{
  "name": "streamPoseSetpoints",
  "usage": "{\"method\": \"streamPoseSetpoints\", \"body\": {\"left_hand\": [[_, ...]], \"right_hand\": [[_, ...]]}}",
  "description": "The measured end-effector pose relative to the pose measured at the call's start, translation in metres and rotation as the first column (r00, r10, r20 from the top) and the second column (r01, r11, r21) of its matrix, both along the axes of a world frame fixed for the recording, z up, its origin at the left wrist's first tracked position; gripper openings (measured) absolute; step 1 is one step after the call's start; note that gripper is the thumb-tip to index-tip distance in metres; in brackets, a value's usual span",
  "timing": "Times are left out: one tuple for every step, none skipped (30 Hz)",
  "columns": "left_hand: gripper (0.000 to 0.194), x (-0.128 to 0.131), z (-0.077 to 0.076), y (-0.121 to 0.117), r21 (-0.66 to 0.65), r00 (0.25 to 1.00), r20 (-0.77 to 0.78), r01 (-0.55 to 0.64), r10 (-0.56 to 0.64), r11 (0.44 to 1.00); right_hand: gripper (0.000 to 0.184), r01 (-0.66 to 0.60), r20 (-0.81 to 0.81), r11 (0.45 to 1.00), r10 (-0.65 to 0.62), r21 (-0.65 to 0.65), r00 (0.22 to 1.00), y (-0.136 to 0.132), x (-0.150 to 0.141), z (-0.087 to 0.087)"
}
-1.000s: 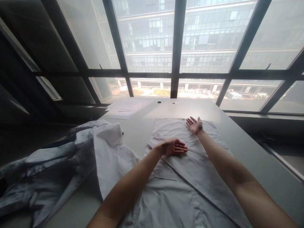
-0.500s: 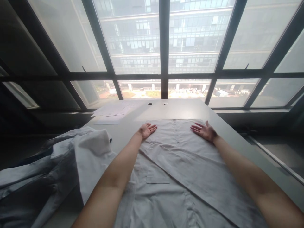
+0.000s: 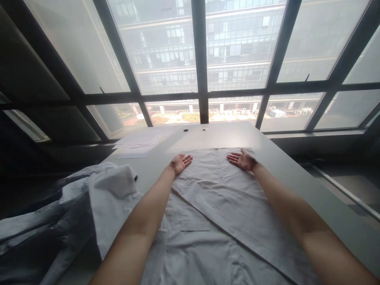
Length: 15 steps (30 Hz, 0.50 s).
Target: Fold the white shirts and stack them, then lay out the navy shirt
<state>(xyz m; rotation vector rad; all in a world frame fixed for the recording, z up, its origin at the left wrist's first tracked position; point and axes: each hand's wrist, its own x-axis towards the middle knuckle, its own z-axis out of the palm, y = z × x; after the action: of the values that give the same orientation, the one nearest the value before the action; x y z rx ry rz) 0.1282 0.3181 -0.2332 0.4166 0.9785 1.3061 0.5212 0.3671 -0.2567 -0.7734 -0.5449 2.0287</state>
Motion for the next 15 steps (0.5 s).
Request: {"method": "streamPoseSetpoints", "body": {"left_hand": [[0.054,0.0,-0.001,0.0,0.001,1.0,-0.009,-0.002,0.002,1.0],[0.054,0.0,-0.001,0.001,0.003,1.0,-0.02,-0.004,0.004,1.0],[0.053,0.0,-0.002,0.001,0.004,0.999,-0.033,-0.006,0.006,1.0],[0.051,0.001,-0.002,0.001,0.004,0.999,-0.049,-0.008,0.009,1.0],[0.049,0.002,-0.003,0.001,0.003,0.998,-0.068,-0.012,0.012,1.0],[0.047,0.004,-0.002,0.001,0.001,0.996,-0.092,-0.017,0.017,1.0],[0.044,0.007,-0.002,0.001,-0.004,0.992,-0.121,-0.023,0.022,1.0],[0.042,0.009,0.0,0.0,-0.009,0.987,-0.155,-0.03,0.028,1.0],[0.039,0.013,0.002,-0.001,-0.014,0.98,-0.196,-0.039,0.035,0.999],[0.036,0.016,0.006,-0.002,-0.016,0.969,-0.241,-0.048,0.043,0.999],[0.034,0.019,0.011,-0.004,-0.013,0.955,-0.292,-0.057,0.051,0.998],[0.031,0.022,0.017,-0.007,-0.003,0.937,-0.344,-0.063,0.058,0.998],[0.028,0.023,0.025,-0.011,0.013,0.916,-0.396,-0.063,0.062,0.998],[0.025,0.023,0.035,-0.016,0.034,0.893,-0.446,-0.054,0.063,0.998],[0.021,0.022,0.046,-0.023,0.058,0.868,-0.492,-0.035,0.059,0.998]], "right_hand": [[0.053,0.02,0.017,1.0,-0.02,0.002,1.0,0.002,0.004,-0.001],[0.049,0.077,0.041,0.997,-0.077,0.011,0.996,0.005,0.012,-0.001],[0.046,0.155,0.068,0.988,-0.157,0.026,0.985,0.008,0.022,-0.001],[0.043,0.262,0.101,0.964,-0.266,0.044,0.959,0.011,0.032,0.0],[0.042,0.358,0.127,0.932,-0.363,0.062,0.923,0.014,0.043,0.001],[0.042,0.442,0.152,0.893,-0.449,0.079,0.88,0.016,0.052,0.002],[0.042,0.507,0.169,0.857,-0.516,0.095,0.84,0.018,0.059,0.004],[0.043,0.551,0.181,0.828,-0.561,0.109,0.808,0.019,0.064,0.007],[0.043,0.584,0.193,0.802,-0.597,0.124,0.779,0.019,0.066,0.01],[0.041,0.603,0.199,0.786,-0.619,0.14,0.76,0.018,0.066,0.014],[0.038,0.607,0.199,0.78,-0.626,0.154,0.754,0.016,0.064,0.018],[0.035,0.599,0.195,0.783,-0.622,0.169,0.758,0.014,0.061,0.023],[0.033,0.578,0.188,0.794,-0.606,0.188,0.773,0.01,0.056,0.028],[0.032,0.545,0.179,0.811,-0.581,0.213,0.794,0.005,0.051,0.034],[0.031,0.502,0.173,0.83,-0.546,0.244,0.819,0.0,0.045,0.041]]}}
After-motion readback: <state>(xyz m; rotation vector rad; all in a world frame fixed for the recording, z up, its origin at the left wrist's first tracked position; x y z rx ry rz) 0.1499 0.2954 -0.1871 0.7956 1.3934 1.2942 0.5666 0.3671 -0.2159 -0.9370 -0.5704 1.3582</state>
